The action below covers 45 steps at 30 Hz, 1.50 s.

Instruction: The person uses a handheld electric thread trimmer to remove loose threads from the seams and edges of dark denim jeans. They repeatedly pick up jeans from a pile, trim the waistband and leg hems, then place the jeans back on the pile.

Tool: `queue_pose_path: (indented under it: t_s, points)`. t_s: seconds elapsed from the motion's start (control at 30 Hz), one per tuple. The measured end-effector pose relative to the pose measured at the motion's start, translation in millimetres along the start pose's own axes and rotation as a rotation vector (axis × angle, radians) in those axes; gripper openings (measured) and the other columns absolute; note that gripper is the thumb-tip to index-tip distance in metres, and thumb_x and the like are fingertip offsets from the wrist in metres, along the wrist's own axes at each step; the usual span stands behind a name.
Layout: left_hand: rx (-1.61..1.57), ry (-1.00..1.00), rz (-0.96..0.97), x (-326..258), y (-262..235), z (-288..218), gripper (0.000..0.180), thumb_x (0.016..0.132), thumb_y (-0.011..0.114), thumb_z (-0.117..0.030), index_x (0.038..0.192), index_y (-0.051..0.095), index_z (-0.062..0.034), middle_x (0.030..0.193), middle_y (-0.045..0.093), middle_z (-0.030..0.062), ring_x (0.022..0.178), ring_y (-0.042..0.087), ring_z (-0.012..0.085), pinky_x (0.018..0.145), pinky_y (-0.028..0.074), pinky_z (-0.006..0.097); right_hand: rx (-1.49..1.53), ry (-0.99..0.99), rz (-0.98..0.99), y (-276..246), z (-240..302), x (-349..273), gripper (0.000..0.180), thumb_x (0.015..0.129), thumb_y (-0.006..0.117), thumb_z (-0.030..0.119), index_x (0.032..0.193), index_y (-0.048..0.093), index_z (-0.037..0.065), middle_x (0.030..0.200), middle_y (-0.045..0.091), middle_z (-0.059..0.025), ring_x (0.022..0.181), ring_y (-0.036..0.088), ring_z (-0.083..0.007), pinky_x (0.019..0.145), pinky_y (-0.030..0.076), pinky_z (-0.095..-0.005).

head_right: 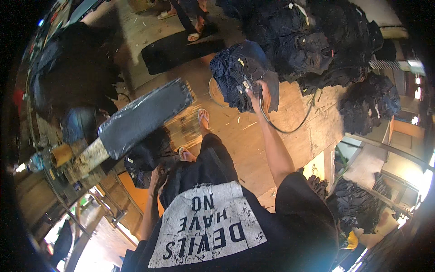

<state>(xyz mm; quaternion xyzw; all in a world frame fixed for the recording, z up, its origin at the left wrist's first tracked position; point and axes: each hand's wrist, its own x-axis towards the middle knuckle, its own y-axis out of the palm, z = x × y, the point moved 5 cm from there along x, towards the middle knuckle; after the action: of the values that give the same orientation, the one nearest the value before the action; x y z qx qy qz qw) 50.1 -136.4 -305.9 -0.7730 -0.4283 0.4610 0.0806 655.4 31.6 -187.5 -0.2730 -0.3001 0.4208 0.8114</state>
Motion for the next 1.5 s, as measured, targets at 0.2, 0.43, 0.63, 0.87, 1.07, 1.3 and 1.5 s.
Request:
queue_pose_path:
  t_s: [0.2,0.43,0.63,0.87,1.07,1.3,1.5]
  points:
    - [-0.174,0.344,0.263,77.3,-79.3,-308.3,0.049,0.101,0.077,-0.023,0.145,0.063,-0.0067,0.128,0.076,0.0211,0.120,0.072,0.0414,0.097,0.058,0.046,-0.074,0.109,0.084,57.3,-106.3,65.5,0.052,0.084,0.092,0.014,0.128,0.066,0.006,0.121,0.074,-0.0225,0.112,0.071,-0.0441,0.096,0.056,-0.0481]
    - [-0.130,0.712,-0.197,236.0,-57.0,-512.7,0.063,0.091,0.083,-0.017,0.146,0.053,-0.0116,0.141,0.066,0.0224,0.129,0.066,0.0462,0.102,0.057,0.049,-0.042,-0.077,-0.057,1.9,-22.7,95.9,0.045,0.084,0.089,0.005,0.124,0.068,0.003,0.121,0.074,-0.0205,0.111,0.074,-0.0369,0.099,0.058,-0.0432]
    - [0.015,0.765,0.092,330.8,-52.4,-506.5,0.048,0.076,0.069,0.007,0.121,0.068,-0.0105,0.136,0.066,0.0186,0.129,0.063,0.0436,0.107,0.053,0.049,0.104,-0.027,0.176,16.1,69.8,58.9,0.059,0.077,0.090,0.002,0.131,0.067,0.008,0.127,0.070,-0.0186,0.120,0.070,-0.0425,0.100,0.058,-0.0452]
    - [0.003,0.848,-0.228,257.2,-194.0,-383.5,0.049,0.068,0.048,0.020,0.106,0.067,-0.0061,0.124,0.072,0.0120,0.122,0.069,0.0402,0.100,0.055,0.048,0.318,-0.192,0.276,76.9,218.4,-33.0,0.053,0.081,0.077,-0.003,0.130,0.068,0.015,0.116,0.068,-0.0172,0.085,0.074,-0.0413,0.072,0.063,-0.0454]
    - [-0.133,0.530,-0.442,149.0,-308.4,-173.1,0.032,0.074,0.051,0.015,0.095,0.068,-0.0021,0.130,0.075,0.0166,0.124,0.070,0.0319,0.103,0.054,0.039,0.721,-0.498,0.603,154.2,374.6,-109.9,0.043,0.093,0.080,0.012,0.132,0.062,0.010,0.117,0.064,-0.0149,0.089,0.071,-0.0383,0.073,0.059,-0.0466]
    - [-0.014,0.468,-1.065,21.0,-284.4,-131.3,0.050,0.094,0.073,-0.008,0.143,0.067,-0.0100,0.154,0.064,0.0161,0.143,0.054,0.0415,0.124,0.037,0.051,0.558,-0.548,0.543,162.8,391.7,-96.1,0.036,0.092,0.085,0.018,0.124,0.072,0.008,0.118,0.076,-0.0165,0.113,0.074,-0.0342,0.098,0.058,-0.0428]
    - [0.362,0.317,-0.730,-3.4,-231.2,-108.4,0.067,0.106,0.061,-0.041,0.166,0.045,-0.0169,0.176,0.039,0.0067,0.164,0.031,0.0271,0.135,0.015,0.056,0.286,-0.692,0.674,211.4,343.6,-74.5,0.062,0.083,0.093,0.034,0.134,0.066,0.013,0.146,0.067,-0.0247,0.148,0.053,-0.0440,0.129,0.035,-0.0541]
